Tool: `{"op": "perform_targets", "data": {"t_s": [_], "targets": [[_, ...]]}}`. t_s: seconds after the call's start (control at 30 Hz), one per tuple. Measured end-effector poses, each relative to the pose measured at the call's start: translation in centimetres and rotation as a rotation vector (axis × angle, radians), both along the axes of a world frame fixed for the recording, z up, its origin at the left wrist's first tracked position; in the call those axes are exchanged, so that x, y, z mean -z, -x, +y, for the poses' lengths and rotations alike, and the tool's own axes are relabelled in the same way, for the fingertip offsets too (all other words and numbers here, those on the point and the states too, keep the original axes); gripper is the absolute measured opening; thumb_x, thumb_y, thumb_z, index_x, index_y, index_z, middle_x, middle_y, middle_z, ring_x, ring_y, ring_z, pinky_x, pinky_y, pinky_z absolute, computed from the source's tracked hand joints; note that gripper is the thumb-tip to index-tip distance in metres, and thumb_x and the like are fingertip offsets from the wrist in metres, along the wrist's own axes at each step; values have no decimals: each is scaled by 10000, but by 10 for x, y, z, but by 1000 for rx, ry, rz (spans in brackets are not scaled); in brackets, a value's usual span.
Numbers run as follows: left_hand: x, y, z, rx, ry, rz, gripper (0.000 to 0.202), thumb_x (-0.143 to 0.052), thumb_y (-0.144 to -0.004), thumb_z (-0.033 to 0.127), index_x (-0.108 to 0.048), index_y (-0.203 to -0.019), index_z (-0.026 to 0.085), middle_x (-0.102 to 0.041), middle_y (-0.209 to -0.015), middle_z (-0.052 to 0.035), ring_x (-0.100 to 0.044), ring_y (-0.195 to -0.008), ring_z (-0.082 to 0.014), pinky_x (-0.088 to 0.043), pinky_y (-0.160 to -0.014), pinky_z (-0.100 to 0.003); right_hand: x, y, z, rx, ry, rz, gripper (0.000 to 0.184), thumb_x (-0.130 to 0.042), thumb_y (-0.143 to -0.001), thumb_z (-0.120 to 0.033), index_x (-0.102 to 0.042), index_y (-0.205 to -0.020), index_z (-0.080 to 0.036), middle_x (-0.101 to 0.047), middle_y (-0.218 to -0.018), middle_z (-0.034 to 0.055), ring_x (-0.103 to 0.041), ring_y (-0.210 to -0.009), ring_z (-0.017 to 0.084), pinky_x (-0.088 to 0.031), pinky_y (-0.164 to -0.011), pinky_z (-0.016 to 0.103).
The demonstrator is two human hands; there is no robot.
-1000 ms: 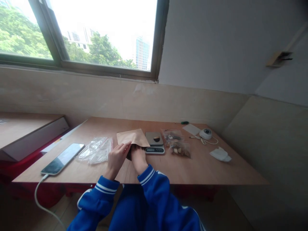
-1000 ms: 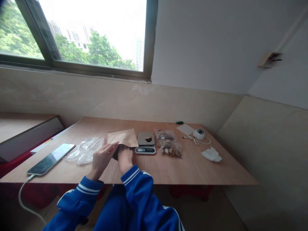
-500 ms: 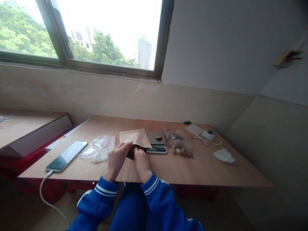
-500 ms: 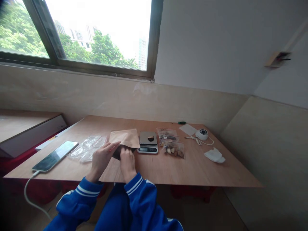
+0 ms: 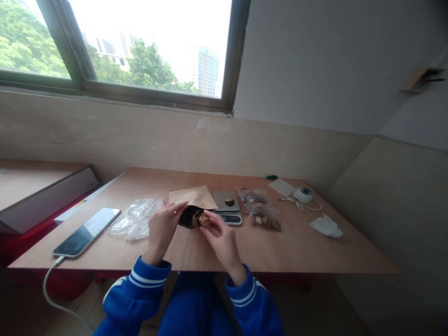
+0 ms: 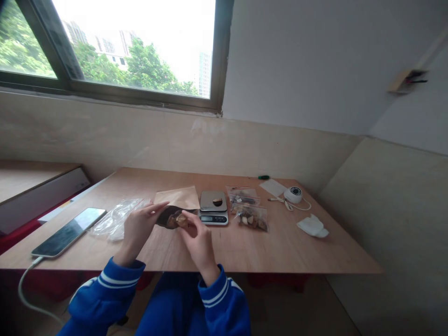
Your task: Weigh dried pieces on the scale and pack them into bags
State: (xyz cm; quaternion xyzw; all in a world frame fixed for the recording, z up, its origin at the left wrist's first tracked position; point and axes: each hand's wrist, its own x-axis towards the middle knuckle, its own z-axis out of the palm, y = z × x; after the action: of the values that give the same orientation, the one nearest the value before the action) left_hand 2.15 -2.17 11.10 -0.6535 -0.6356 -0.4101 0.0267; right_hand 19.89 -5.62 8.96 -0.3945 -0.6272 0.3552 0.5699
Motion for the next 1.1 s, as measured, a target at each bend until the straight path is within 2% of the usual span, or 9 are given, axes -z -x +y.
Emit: {"op": "perform_targets", "data": {"t_s": [0.1, 0.2, 0.33, 0.43, 0.53, 0.6, 0.77, 0.97, 1.1], "targets": [[11, 1, 6, -70, -22, 30, 230, -551, -862, 413, -743, -946, 318, -699, -782, -5, -608, -656, -157, -321, -490, -221, 14, -22, 11, 42, 96, 201, 434, -684, -769, -294, -600, -1181, -189, -707, -1053, 83, -679, -966, 222, -551, -893, 378], [40, 2, 14, -77, -85, 56, 250, -529, -883, 408, -717, -1025, 326, -688, -812, -5, -605, -691, -148, -305, -488, -221, 37, -42, 39, 140, 114, 225, 460, -682, -756, -318, -590, -1182, -172, -707, -1047, 106, -681, -960, 230, -549, -882, 394], [87, 5, 21, -71, -175, 82, 259, -516, -899, 388, -703, -1069, 333, -684, -736, -10, -614, -738, -158, -351, -557, -222, 57, -50, 88, 231, 84, -30, 413, -612, -782, -281, -593, -1173, -150, -705, -1042, 115, -684, -914, 225, -552, -831, 382], [108, 9, 21, -36, -216, 90, 248, -534, -895, 356, -691, -1088, 355, -698, -731, 5, -613, -709, -151, -388, -609, -225, 59, -46, 113, 296, 54, -377, 389, -562, -790, -155, -605, -1176, -158, -691, -1073, 111, -650, -959, 229, -509, -871, 386], [112, 12, 20, -43, -258, 108, 250, -549, -890, 336, -684, -1100, 355, -710, -753, 12, -617, -706, -145, -412, -646, -225, 58, -43, 118, 381, 16, -671, 408, -564, -783, -101, -618, -1181, -176, -674, -1090, 114, -581, -1044, 256, -426, -944, 420], [110, 12, 20, -52, -279, 126, 243, -557, -886, 331, -691, -1089, 345, -709, -746, 13, -622, -700, -140, -418, -642, -221, 58, -44, 113, 435, 0, -758, 403, -567, -809, -132, -608, -1205, -194, -674, -1066, 108, -554, -1049, 264, -384, -958, 438], [110, 10, 23, -57, -325, 199, 239, -581, -876, 304, -695, -1085, 316, -701, -731, 20, -621, -690, -130, -402, -592, -210, 64, -58, 100, 585, -5, -792, 365, -516, -883, -238, -580, -1242, -222, -673, -1054, 102, -537, -1022, 265, -339, -936, 444], [116, 13, 30, 11, -450, 215, 238, -614, -856, 295, -701, -1077, 293, -678, -682, 22, -593, -622, -116, -407, -594, -204, 71, -75, 106, 703, 101, -911, 356, -532, -877, -273, -597, -1217, -190, -616, -1157, 121, -500, -1071, 293, -359, -884, 408], [114, 14, 29, 25, -475, 194, 242, -613, -858, 277, -697, -1085, 280, -676, -694, 22, -596, -636, -111, -425, -613, -198, 69, -65, 110, 726, 17, -929, 407, -514, -894, -310, -552, -1281, -193, -528, -1279, 144, -480, -1112, 308, -368, -896, 429]]}}
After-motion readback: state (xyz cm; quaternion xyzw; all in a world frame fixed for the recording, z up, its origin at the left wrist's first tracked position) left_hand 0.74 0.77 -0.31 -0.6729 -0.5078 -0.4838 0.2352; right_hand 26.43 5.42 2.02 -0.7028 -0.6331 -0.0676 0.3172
